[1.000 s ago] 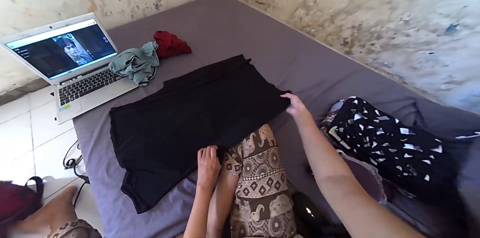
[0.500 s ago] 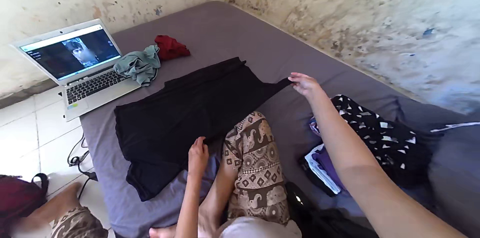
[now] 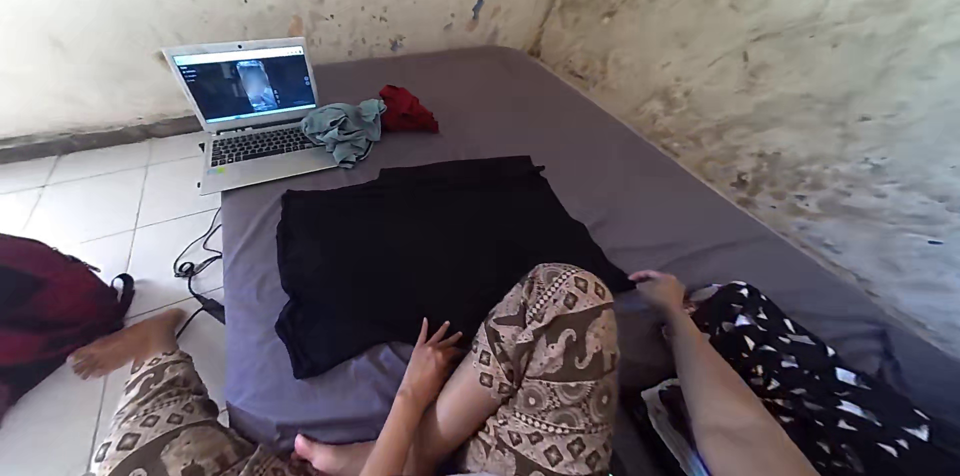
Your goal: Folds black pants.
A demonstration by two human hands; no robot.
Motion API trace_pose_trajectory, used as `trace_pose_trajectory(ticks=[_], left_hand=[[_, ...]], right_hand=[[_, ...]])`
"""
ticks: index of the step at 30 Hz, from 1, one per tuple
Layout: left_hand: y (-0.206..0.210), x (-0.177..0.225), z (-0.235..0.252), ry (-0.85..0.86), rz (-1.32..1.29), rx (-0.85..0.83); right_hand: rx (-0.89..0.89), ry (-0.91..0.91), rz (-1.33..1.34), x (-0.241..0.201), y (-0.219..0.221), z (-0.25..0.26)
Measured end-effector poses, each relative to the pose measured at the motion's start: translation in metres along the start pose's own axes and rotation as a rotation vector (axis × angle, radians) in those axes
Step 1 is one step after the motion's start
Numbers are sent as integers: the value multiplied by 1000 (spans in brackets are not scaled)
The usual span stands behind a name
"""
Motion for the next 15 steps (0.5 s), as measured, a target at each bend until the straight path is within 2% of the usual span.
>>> trace_pose_trajectory(ticks=[2, 4, 6, 9, 11, 15], left_hand=[[-8, -4, -6, -32, -107, 60], [-24, -7, -11, -56, -169, 231], [-50, -15, -9, -124, -194, 379], [-100, -40, 6, -207, -66, 574], [-137, -57, 35, -291, 48, 601], [-208, -93, 134, -508, 190, 431]], right_hand=[[-27, 78, -79, 2, 12, -2], [-7, 176, -142, -7, 16, 7], [50, 226, -131, -36, 9, 26], [64, 145, -63, -102, 0, 68], [39, 49, -35, -146, 1, 99], [-18, -89, 20, -222, 27, 165]])
Point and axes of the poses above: each hand's wrist, its own z-axis towards the middle knuckle, its own y-axis out of the palm, x = y × z, the point moved 5 cm from there along z, towards the middle knuckle, and after that the axes turned 5 degrees about x, right-handed, at the moved point
